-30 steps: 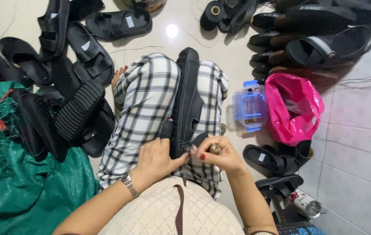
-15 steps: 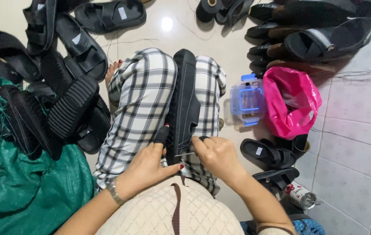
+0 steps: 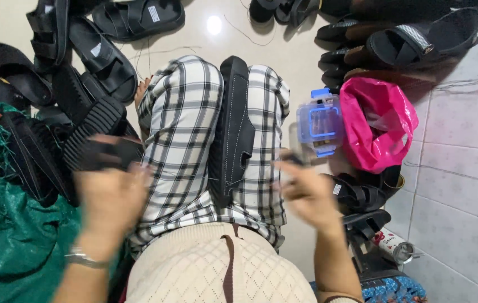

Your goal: The person sits on the floor surrounded by many black sandals and uses a needle and thread to sew the upper part of a black sandal. They repeatedly insert the needle and pull the thread to stitch the shoe while holding it steady with their other hand.

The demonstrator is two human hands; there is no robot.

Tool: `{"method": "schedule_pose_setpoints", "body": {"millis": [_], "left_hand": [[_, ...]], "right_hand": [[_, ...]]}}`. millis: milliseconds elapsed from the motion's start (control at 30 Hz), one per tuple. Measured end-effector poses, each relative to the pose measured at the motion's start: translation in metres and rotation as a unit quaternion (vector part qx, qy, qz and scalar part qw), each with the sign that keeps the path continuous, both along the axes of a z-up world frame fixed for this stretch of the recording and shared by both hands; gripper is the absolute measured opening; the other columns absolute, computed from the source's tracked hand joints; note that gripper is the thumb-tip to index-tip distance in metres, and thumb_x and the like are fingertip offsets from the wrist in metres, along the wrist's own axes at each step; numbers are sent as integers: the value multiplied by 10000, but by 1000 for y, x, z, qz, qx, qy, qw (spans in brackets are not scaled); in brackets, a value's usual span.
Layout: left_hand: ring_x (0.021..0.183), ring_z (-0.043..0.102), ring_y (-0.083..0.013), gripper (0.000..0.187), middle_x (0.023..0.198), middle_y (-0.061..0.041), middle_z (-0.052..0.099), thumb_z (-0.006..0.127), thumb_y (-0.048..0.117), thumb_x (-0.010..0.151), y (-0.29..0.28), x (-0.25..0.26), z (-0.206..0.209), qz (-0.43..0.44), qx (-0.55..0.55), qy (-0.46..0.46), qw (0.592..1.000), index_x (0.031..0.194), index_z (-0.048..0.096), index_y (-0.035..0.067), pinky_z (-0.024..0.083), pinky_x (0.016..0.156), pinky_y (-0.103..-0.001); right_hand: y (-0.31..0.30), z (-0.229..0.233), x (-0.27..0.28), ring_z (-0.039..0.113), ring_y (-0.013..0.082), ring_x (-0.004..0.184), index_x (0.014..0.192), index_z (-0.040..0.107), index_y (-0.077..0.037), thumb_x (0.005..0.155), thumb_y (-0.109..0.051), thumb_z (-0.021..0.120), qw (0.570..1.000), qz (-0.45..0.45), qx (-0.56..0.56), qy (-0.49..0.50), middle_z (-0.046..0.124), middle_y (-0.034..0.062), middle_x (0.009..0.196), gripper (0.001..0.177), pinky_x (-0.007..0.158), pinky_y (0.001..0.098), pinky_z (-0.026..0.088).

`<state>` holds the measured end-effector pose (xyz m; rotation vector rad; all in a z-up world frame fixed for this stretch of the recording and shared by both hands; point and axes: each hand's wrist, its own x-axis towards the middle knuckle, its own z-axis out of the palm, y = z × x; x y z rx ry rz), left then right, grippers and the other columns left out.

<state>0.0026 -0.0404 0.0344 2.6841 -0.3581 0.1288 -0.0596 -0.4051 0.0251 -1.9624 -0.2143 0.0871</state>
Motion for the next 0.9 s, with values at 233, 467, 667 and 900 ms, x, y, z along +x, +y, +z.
{"method": "schedule_pose_setpoints", "body": {"millis": [233, 467, 667, 900], "left_hand": [[383, 510, -127, 377, 483, -18, 652, 762, 413, 832, -31, -25, -9, -90, -91, 484, 865, 671, 719, 74, 431, 413, -284], [586, 463, -213, 232, 665, -66, 540, 684, 252, 912, -55, -36, -37, -110, -309, 311, 892, 1023, 569, 83, 401, 559, -344], [460, 477, -263, 463, 514, -108, 540, 671, 277, 901, -49, -65, -46, -153, -186, 236, 941, 514, 548, 53, 429, 465, -392], [542, 562, -142, 276, 667, -50, 696, 730, 202, 838, 61, -48, -107, -6, -280, 655, 702, 1018, 862, 40, 402, 465, -261]], "right_hand": [[31, 16, 17, 444, 98, 489, 850, 766, -57, 800, -99, 775, 995, 24, -30, 96, 618, 1, 606, 67, 459, 246, 360], [49, -43, 16, 492, 107, 498, 899, 602, 1, 903, -35, 707, 743, 34, 606, 284, 660, 145, 776, 111, 419, 207, 355], [58, -28, 25, 447, 41, 517, 855, 642, -39, 880, -22, 691, 913, -103, 328, 217, 590, -6, 661, 58, 466, 165, 355], [-9, -42, 40, 402, 40, 539, 1252, 647, -109, 892, -69, 718, 968, -214, -58, 121, 499, -62, 658, 369, 461, 189, 269]]}}
